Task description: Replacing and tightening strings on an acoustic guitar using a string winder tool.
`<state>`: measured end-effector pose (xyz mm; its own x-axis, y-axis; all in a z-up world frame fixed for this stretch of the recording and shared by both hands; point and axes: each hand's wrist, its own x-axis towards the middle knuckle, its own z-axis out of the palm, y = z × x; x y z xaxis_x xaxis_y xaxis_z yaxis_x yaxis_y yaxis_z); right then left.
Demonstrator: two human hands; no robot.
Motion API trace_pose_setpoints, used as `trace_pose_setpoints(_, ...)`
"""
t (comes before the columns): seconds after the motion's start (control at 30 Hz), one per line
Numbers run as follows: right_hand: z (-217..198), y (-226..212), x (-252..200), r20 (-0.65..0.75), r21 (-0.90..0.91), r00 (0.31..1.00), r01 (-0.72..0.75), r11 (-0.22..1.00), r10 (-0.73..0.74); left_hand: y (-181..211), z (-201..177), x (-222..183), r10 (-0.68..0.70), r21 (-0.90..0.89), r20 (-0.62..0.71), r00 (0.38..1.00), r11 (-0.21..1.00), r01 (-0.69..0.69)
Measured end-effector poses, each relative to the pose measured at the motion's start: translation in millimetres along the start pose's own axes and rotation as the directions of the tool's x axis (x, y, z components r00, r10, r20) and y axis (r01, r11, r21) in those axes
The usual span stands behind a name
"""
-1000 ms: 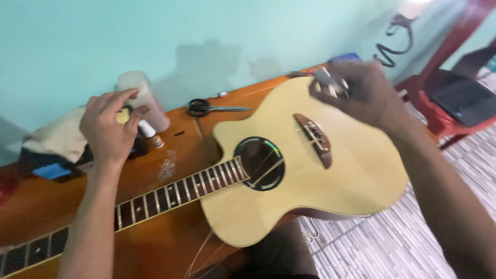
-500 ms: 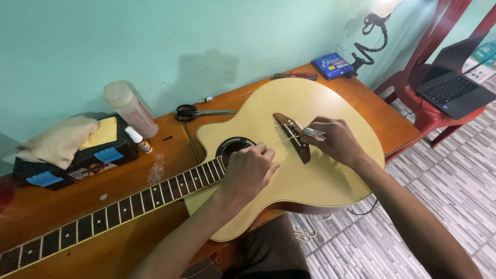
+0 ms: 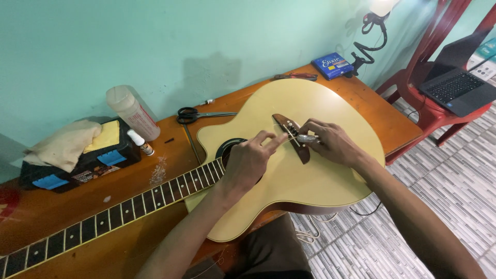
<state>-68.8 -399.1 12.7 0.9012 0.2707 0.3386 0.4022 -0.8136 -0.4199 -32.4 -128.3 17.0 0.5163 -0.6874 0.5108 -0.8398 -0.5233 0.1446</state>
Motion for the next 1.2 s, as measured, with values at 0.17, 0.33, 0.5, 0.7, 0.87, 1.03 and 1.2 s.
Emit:
trace_pose_setpoints(0.17, -8, 10, 2, 0.036, 0.005, 0.998, -0.052, 0.999, 0.052, 1, 6, 9, 0.052, 0.089, -0.013, 0.999, 0.995, -0.051)
trace_pose_setpoints(0.33, -34, -28, 6, 0.026, 0.099, 0.994, -0.112, 0.989, 0.110, 3, 6, 17, 0.060, 0.159, -0.068, 0.996, 0.986, -0.048)
trace_pose_setpoints(0.5, -51, -67, 7, -0.045, 0.242, 0.993, -0.099, 0.965, 0.113, 15, 4, 23, 0.096, 0.084, -0.210, 0.973, 0.993, -0.080)
trace_pose_setpoints(0.7, -55, -88, 10, -0.119, 0.188, 0.992, -0.025, 0.982, 0.048, 32, -69, 17, -0.271, -0.793, 0.229, 0.935, 0.505, 0.341)
trace_pose_setpoints(0.87, -61, -69, 13, -0.126, 0.034, 0.991, -0.030, 0.999, 0.034, -2, -146, -47, -0.320, -0.801, 0.422, 0.848, 0.305, 0.515)
trace_pose_setpoints(1.03, -58, -69, 19, -0.107, 0.019, 0.983, -0.149, 0.989, 0.150, -30, -244, -144, -0.601, -0.480, 0.624, 0.499, 0.209, 0.852)
trace_pose_setpoints(1.2, -52, -58, 27, -0.156, 0.028, 0.975, -0.156, 0.987, 0.159, -73, -299, -264, -0.739, -0.489, 0.528, 0.418, 0.138, 0.861)
